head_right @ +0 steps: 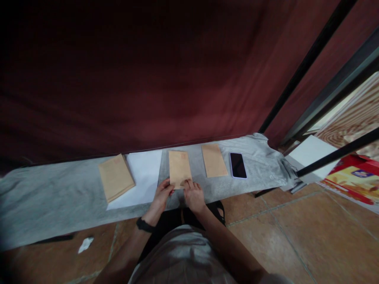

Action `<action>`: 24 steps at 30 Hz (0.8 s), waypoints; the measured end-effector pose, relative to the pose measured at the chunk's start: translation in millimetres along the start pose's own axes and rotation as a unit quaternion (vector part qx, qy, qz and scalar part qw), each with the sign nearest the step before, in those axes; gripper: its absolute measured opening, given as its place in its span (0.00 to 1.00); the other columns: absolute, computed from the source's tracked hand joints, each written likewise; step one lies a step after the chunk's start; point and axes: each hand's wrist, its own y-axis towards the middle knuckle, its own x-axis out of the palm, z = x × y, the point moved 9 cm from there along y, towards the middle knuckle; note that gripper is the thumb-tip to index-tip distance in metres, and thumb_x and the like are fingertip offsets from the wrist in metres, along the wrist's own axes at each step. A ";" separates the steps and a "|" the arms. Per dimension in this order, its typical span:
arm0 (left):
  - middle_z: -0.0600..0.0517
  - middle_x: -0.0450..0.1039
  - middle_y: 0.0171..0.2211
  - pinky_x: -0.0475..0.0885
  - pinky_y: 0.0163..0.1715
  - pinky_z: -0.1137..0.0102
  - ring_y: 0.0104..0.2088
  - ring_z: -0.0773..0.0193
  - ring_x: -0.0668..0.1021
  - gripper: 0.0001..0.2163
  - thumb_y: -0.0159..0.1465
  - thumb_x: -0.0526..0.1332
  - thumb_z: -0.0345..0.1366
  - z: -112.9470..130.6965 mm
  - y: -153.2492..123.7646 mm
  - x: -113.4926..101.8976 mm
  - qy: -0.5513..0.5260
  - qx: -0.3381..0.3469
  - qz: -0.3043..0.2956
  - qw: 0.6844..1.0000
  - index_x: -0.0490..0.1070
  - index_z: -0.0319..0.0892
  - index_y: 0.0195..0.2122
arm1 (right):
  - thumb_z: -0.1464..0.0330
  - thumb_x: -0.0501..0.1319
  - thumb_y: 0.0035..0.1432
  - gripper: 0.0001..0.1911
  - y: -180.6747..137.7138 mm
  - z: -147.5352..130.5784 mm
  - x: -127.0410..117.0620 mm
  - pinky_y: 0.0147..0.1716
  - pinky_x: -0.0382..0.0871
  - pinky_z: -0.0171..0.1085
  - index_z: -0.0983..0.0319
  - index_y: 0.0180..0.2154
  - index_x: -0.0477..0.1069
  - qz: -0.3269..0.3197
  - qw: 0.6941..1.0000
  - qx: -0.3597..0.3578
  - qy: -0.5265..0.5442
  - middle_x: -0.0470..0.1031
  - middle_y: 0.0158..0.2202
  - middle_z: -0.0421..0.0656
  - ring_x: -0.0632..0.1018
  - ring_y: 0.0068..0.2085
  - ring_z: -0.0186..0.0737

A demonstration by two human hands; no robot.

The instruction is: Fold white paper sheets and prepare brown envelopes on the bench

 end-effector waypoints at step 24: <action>0.48 0.82 0.35 0.75 0.28 0.71 0.31 0.62 0.81 0.16 0.56 0.70 0.45 -14.5 -14.6 42.0 -0.016 -0.048 -0.079 0.996 0.77 0.40 0.41 | 0.53 0.71 0.49 0.19 -18.3 22.3 25.0 0.44 0.79 0.47 0.60 0.34 0.74 0.021 0.597 0.268 0.756 0.82 0.36 0.47 0.83 0.37 0.46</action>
